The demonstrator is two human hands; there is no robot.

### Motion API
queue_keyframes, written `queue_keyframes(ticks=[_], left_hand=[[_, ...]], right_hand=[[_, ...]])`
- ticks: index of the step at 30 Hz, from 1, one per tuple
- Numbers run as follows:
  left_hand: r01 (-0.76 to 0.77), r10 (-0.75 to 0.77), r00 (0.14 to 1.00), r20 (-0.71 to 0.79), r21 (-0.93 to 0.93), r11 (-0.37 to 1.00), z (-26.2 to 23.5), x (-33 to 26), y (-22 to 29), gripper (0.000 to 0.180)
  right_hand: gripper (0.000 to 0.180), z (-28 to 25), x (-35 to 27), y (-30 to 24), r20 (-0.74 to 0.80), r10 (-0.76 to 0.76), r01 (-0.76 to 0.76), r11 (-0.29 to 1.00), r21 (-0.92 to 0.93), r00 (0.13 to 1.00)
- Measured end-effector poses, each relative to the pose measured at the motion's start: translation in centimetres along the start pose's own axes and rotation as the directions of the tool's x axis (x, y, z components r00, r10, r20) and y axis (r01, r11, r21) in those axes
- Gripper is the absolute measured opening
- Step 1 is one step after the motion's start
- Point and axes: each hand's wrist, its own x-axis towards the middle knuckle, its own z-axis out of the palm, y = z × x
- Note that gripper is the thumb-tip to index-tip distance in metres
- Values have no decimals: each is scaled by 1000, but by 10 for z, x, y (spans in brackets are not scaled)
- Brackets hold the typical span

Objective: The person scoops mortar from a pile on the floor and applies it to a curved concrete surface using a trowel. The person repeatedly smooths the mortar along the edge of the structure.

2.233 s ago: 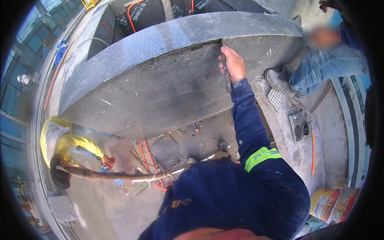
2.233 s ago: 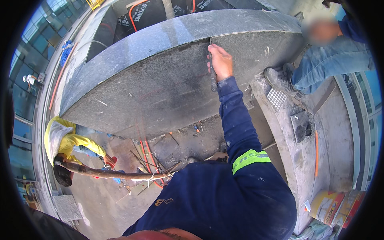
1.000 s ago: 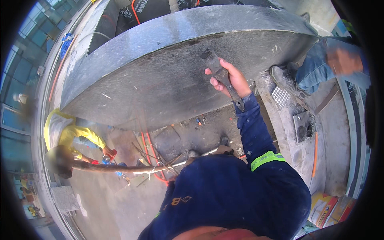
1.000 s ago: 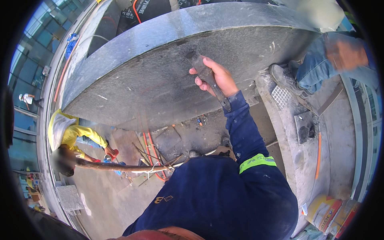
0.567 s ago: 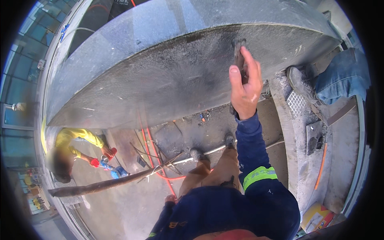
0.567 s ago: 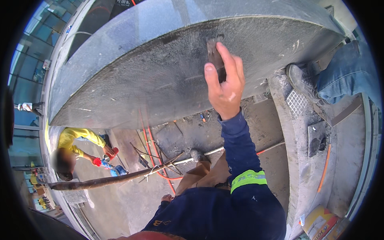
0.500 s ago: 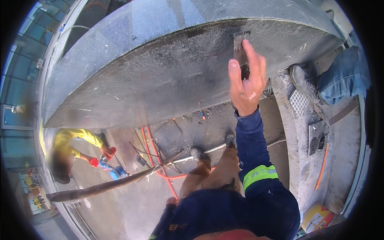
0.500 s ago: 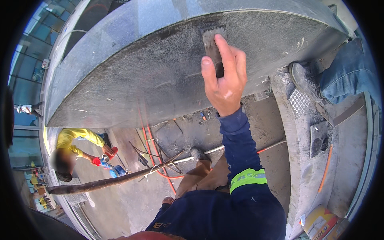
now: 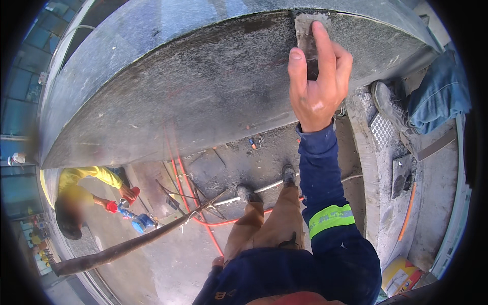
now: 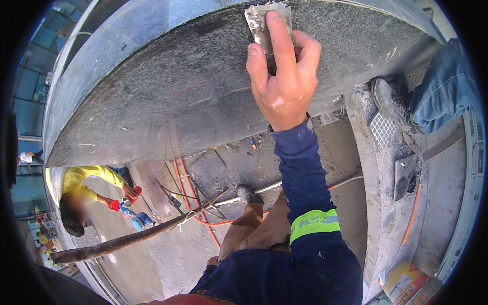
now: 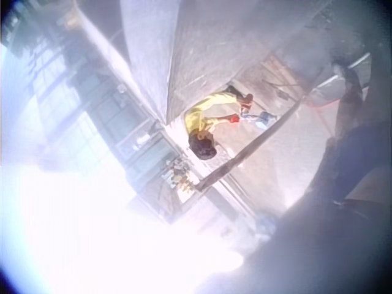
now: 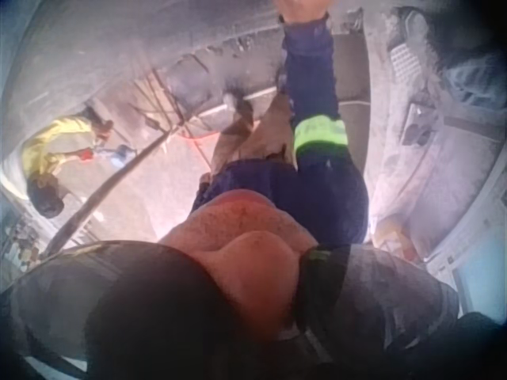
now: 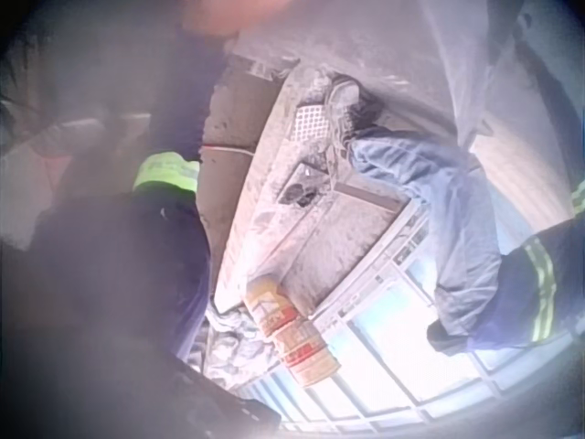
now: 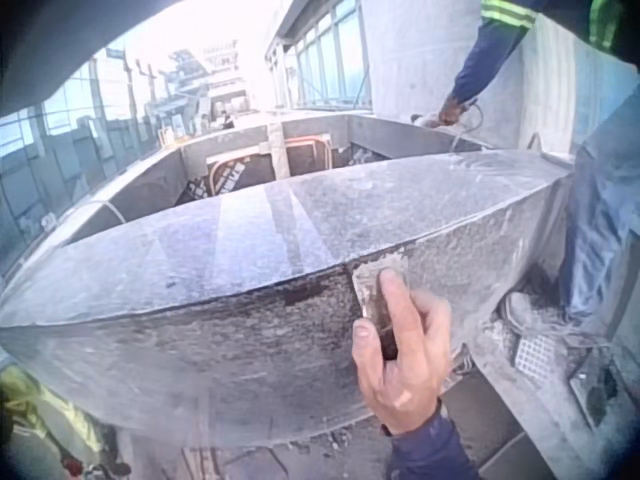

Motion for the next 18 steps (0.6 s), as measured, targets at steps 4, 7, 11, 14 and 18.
queue_keyframes(ticks=[4, 7, 11, 14, 18], left_hand=[[-69, 71, 997, -21, 86, 994, -1, 4, -6, 31], [-166, 159, 986, 47, 241, 956, -6, 8, 5, 29], [-189, 180, 982, 59, 257, 948, -15, 9, 19, 29], [-193, 175, 980, 91, 267, 944, -18, 12, 23, 30], [-180, 165, 983, 78, 247, 952, -19, 12, 22, 31]], right_hand=[[48, -4, 0, -1, 82, 48, -45, 998, -43, 996], [48, -22, 0, -14, 203, 102, -93, 994, -54, 974], [48, -28, -3, -18, 192, 91, -83, 995, -49, 977], [49, -20, 0, -23, 106, 99, -99, 995, -5, 989], [50, 4, -1, -25, 20, 135, -136, 987, 83, 991]])
